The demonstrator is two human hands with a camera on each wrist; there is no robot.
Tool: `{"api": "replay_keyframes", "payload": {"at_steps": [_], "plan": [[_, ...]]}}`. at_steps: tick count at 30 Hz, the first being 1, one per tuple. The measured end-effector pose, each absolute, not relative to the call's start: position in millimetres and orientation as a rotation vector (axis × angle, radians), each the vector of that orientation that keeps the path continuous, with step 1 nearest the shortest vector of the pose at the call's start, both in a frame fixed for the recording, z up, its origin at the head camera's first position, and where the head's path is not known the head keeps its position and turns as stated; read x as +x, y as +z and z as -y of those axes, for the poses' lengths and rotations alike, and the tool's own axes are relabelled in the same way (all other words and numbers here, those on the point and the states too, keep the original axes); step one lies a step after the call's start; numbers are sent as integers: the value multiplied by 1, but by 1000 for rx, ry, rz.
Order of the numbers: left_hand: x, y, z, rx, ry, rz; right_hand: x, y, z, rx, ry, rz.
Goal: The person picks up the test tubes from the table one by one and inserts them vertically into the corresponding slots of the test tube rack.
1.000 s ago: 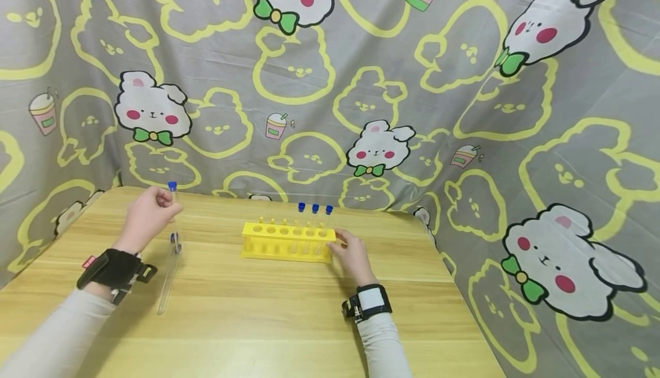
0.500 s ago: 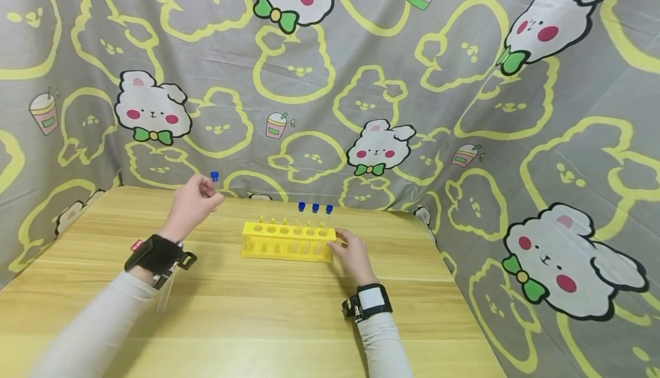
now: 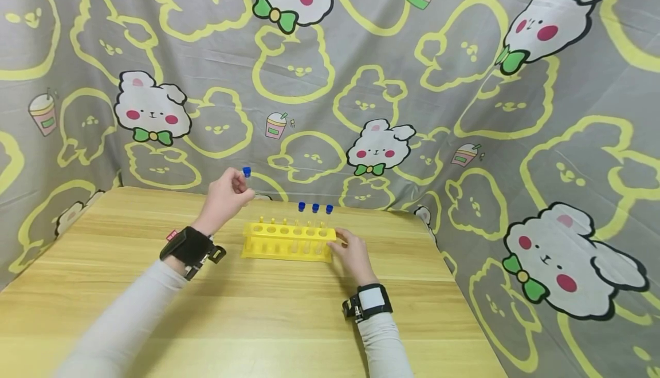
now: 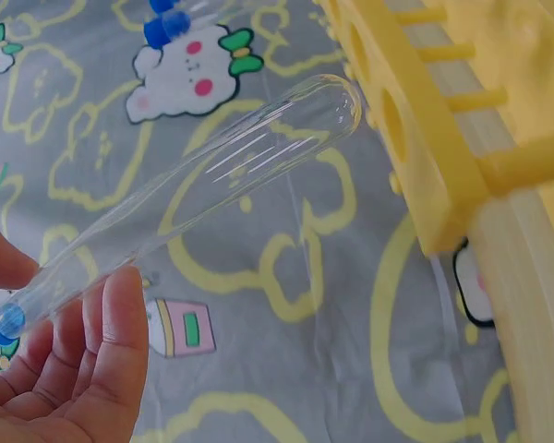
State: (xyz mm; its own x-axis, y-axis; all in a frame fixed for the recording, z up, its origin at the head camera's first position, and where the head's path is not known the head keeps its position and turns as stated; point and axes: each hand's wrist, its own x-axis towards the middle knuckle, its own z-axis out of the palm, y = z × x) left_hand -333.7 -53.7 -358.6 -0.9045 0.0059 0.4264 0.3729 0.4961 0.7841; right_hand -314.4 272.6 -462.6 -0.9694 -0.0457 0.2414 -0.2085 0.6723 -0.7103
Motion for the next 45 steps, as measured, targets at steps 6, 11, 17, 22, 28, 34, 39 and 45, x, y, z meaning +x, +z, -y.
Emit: {"api": "replay_keyframes", "payload": {"at_steps": [6, 11, 17, 22, 28, 34, 39, 45], "plan": [[-338, -357, 36, -369, -1413, 2328, -313, -461, -272, 197, 1190, 2691], [-341, -359, 23, -390, -1428, 2310, -312, -461, -272, 195, 1187, 2696], [-339, -361, 8, -438, -1477, 2322, -313, -462, -273, 183, 1190, 2703], [-339, -367, -2, -480, -1464, 2327, -313, -463, -272, 193, 1174, 2697], [-341, -378, -10, -508, -1446, 2355, -312, -463, -271, 187, 1186, 2697], [-341, -391, -14, -498, -1419, 2404, -312, -463, -271, 190, 1186, 2695], [-343, -402, -16, -495, -1443, 2446, -312, -461, -271, 189, 1201, 2691], [-344, -415, -16, -498, -1419, 2492, -312, -461, -271, 190, 1180, 2690]]}}
